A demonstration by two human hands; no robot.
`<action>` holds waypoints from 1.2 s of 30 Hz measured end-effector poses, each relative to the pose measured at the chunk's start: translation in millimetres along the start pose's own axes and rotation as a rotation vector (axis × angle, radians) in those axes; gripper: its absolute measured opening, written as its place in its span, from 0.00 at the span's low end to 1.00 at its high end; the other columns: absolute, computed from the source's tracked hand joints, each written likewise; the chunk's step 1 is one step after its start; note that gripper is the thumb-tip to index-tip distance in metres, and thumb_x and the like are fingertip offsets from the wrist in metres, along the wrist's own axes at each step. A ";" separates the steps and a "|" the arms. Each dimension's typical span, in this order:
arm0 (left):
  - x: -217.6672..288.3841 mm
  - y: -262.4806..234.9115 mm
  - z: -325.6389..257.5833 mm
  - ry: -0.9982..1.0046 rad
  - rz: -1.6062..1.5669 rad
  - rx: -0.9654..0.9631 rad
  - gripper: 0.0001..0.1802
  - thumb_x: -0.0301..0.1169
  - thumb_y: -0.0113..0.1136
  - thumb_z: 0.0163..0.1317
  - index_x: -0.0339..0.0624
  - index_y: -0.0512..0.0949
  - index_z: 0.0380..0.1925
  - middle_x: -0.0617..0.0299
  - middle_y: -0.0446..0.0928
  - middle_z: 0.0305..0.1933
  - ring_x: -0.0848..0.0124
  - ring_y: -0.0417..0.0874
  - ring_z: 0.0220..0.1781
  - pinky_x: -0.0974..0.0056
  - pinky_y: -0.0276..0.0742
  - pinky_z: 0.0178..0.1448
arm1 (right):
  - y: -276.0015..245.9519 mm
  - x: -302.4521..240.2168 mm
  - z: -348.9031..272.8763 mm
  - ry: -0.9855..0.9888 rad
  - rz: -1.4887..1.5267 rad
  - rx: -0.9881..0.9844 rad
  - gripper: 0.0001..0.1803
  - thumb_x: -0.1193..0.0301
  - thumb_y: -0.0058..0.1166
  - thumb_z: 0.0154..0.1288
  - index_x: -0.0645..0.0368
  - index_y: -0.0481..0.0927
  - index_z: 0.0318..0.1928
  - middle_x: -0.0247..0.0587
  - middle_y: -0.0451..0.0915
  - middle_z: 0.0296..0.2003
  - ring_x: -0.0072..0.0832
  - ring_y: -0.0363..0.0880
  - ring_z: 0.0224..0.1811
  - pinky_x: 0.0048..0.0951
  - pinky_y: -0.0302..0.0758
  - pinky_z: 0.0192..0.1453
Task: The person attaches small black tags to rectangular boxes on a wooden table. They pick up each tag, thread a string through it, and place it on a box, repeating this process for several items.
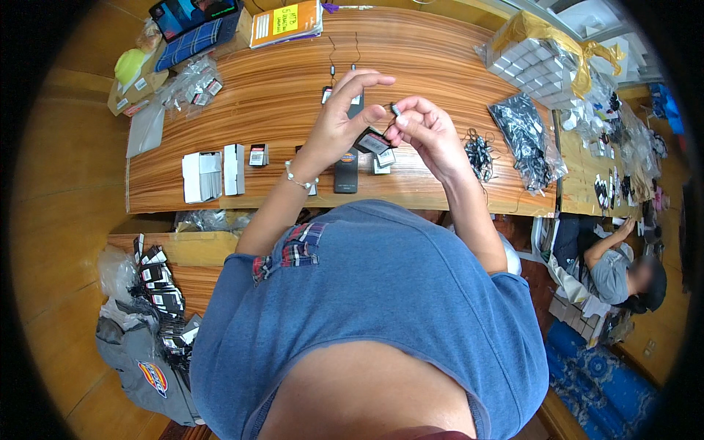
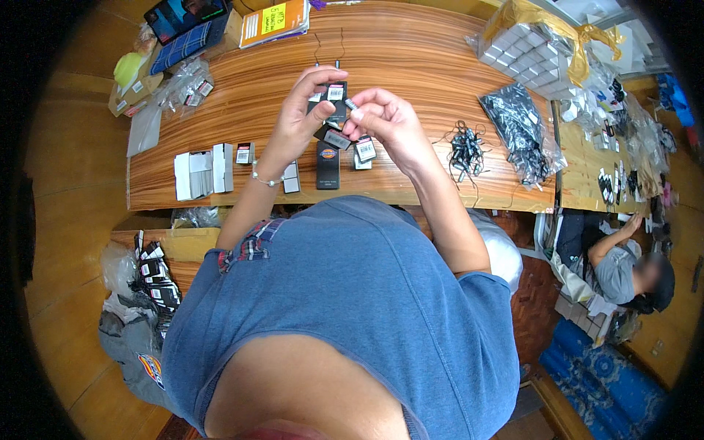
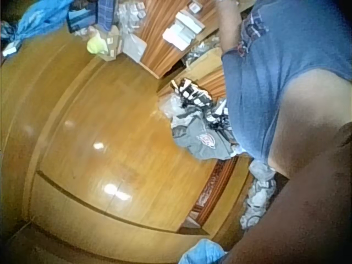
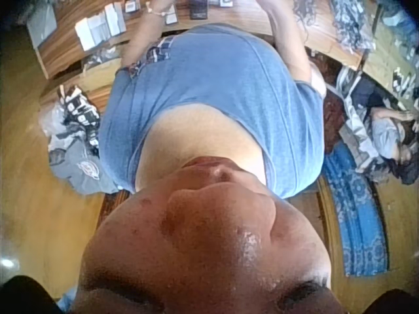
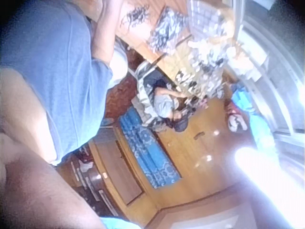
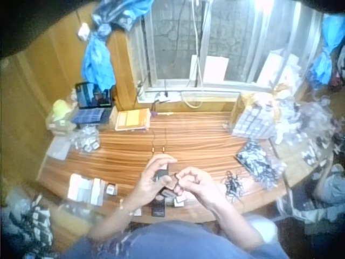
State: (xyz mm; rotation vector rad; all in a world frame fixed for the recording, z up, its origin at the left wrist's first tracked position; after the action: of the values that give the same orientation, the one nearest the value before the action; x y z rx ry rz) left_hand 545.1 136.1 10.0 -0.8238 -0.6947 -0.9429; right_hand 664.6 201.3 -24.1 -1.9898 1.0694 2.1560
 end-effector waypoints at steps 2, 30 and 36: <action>-20.2 11.8 -14.2 -0.200 -0.294 -0.018 0.18 0.35 0.53 0.61 0.40 0.67 0.49 0.59 0.70 0.47 0.71 0.70 0.51 0.64 0.66 0.55 | -7.8 4.5 5.5 -0.051 0.263 0.019 0.07 0.75 0.50 0.61 0.61 0.71 0.40 0.41 0.78 0.30 0.23 0.77 0.31 0.22 0.74 0.39; -100.2 36.6 -68.2 -0.751 -0.607 -0.187 0.13 0.29 0.52 0.62 0.43 0.68 0.46 0.67 0.74 0.42 0.79 0.74 0.44 0.72 0.69 0.49 | -84.4 -6.4 72.3 -0.181 0.628 0.088 0.09 0.65 0.38 0.69 0.54 0.69 0.34 0.30 0.65 0.21 0.24 0.64 0.26 0.31 0.66 0.38; -178.8 -3.9 -31.2 -0.819 -0.264 0.075 0.12 0.26 0.56 0.58 0.43 0.72 0.43 0.66 0.78 0.30 0.82 0.76 0.31 0.78 0.70 0.28 | -112.3 -9.8 173.9 -0.192 0.387 0.064 0.09 0.68 0.37 0.69 0.56 0.69 0.33 0.31 0.65 0.19 0.23 0.62 0.22 0.29 0.64 0.32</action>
State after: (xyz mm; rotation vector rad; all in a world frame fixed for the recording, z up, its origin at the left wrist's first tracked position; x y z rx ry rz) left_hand 470.7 182.1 -149.1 -1.0713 -1.5671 -0.7859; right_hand 565.1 375.7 -75.3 -1.6139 1.5718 2.3869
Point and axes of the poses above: each hand's wrist, its own z-axis towards the middle knuckle, its own y-axis out of the palm, x = y × z, the point moved 6 cm from there along z, towards the middle knuckle
